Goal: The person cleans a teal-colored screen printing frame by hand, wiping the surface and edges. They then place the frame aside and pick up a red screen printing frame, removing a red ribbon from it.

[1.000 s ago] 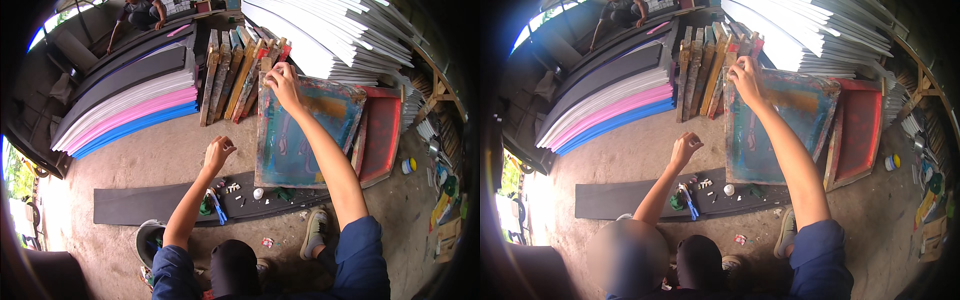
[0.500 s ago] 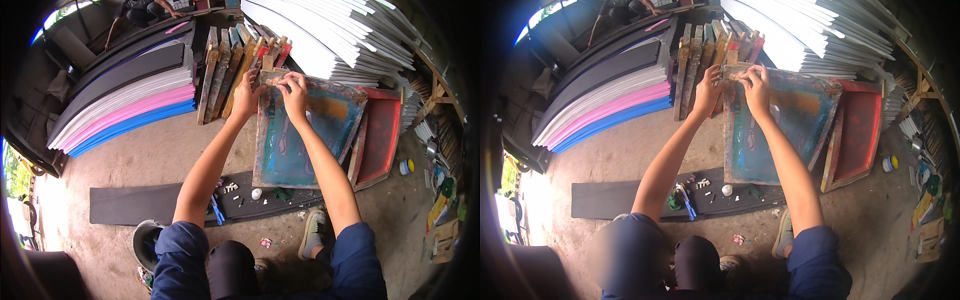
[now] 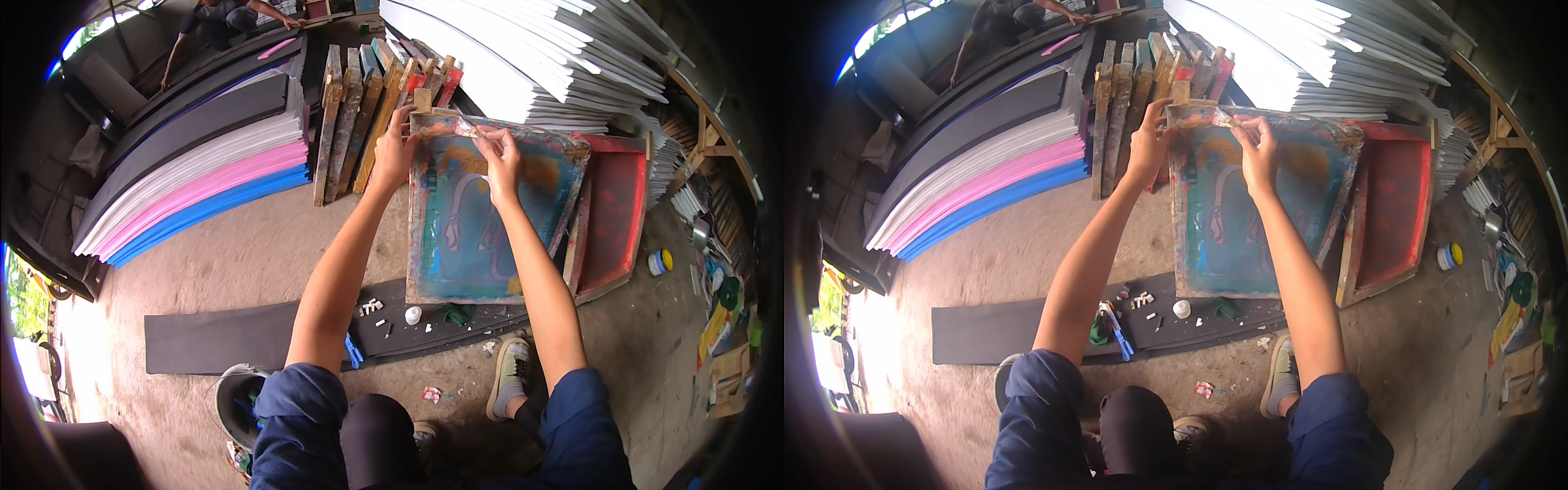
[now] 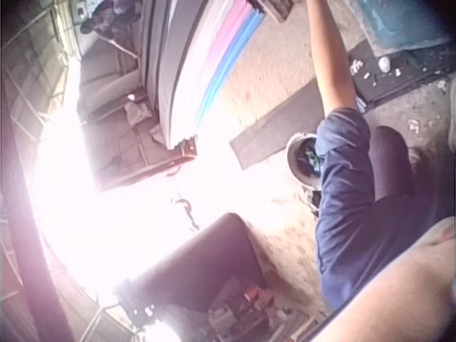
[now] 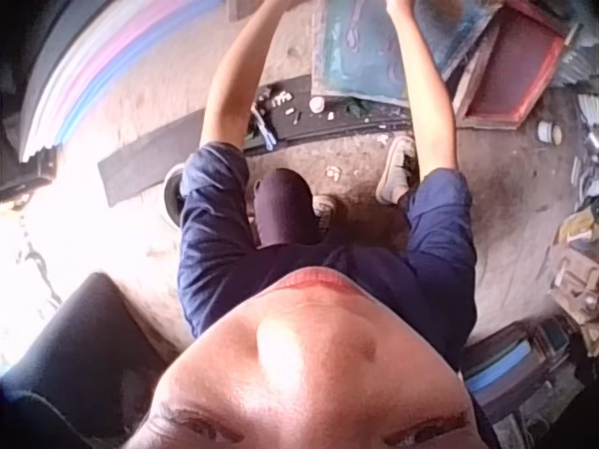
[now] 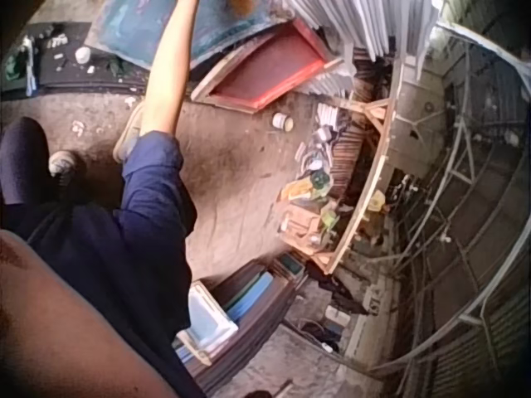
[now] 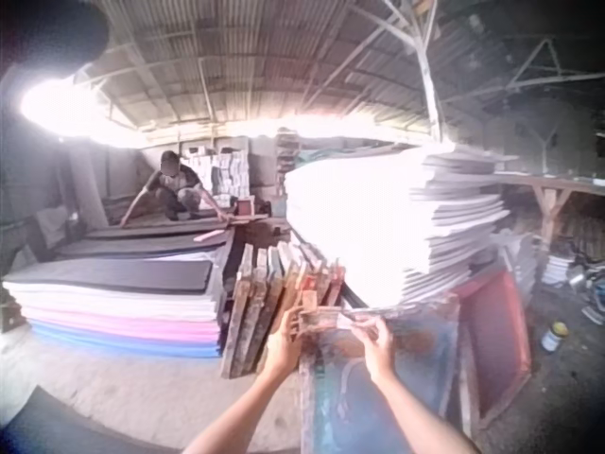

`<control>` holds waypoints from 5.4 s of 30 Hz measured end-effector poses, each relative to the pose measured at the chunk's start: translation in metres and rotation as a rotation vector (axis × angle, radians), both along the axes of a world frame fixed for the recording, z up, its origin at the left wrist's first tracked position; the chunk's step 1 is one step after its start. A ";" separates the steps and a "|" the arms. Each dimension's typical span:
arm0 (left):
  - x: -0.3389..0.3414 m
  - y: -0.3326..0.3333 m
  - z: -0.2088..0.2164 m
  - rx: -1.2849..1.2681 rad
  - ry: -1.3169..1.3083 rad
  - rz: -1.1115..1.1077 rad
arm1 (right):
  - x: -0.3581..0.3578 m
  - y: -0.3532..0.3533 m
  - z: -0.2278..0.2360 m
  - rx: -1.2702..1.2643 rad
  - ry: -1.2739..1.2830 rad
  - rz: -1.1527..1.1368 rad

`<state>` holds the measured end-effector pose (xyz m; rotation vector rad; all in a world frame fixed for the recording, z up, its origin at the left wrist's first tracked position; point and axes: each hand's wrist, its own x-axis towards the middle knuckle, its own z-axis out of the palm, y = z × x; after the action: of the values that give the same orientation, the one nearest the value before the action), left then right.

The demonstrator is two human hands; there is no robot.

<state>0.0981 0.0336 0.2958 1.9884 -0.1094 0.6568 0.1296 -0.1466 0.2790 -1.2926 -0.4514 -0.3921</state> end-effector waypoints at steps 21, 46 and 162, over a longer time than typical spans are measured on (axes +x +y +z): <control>0.003 -0.014 -0.018 -0.060 -0.085 0.006 | -0.033 -0.209 -0.013 0.080 0.147 -0.365; -0.234 -0.052 -0.048 -0.058 0.217 -0.055 | -0.241 -0.033 -0.035 -0.768 -0.040 0.124; -0.002 -0.010 -0.013 0.524 -0.457 0.219 | -0.002 0.016 0.006 -0.742 -0.727 -0.316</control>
<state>0.0957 0.0240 0.2827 2.3273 -0.3748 1.3284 0.1277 -0.1310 0.2851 -1.9360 -1.0761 -1.0400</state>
